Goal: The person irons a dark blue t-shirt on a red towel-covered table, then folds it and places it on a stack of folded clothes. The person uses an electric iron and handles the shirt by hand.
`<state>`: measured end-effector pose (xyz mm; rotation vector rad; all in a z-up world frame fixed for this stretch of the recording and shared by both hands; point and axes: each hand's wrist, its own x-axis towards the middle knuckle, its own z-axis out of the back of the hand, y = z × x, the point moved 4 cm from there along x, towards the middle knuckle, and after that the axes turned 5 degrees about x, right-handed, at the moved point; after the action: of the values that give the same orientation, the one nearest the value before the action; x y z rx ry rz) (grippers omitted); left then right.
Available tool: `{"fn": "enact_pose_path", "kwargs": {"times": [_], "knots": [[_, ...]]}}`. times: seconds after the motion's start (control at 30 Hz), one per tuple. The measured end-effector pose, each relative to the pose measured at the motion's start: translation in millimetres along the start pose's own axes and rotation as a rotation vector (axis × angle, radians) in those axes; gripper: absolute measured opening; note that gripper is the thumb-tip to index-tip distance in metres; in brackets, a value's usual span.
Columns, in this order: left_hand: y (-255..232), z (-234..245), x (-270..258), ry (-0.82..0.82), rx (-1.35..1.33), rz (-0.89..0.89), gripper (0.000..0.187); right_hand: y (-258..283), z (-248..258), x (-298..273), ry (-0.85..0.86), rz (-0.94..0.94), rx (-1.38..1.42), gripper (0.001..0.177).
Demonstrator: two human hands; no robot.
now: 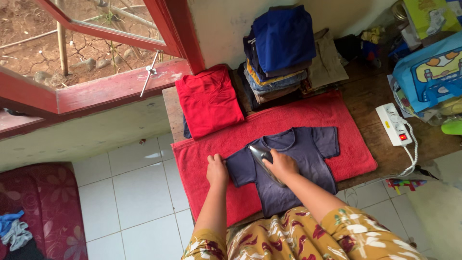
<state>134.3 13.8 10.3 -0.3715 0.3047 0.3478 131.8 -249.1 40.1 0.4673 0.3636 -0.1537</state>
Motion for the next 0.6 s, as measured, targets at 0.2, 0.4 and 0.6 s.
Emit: {"fn": "enact_pose_path", "kwargs": {"times": [0.2, 0.4, 0.6], "knots": [[21, -21, 15, -0.093, -0.082, 0.014, 0.024, 13, -3, 11, -0.012, 0.016, 0.018, 0.049], [33, -37, 29, -0.027, -0.121, 0.045, 0.02, -9, 13, 13, -0.018, -0.02, -0.007, 0.051], [33, -39, 36, -0.018, -0.094, 0.047, 0.023, -51, 35, -35, 0.204, 0.224, -0.134, 0.047]]}}
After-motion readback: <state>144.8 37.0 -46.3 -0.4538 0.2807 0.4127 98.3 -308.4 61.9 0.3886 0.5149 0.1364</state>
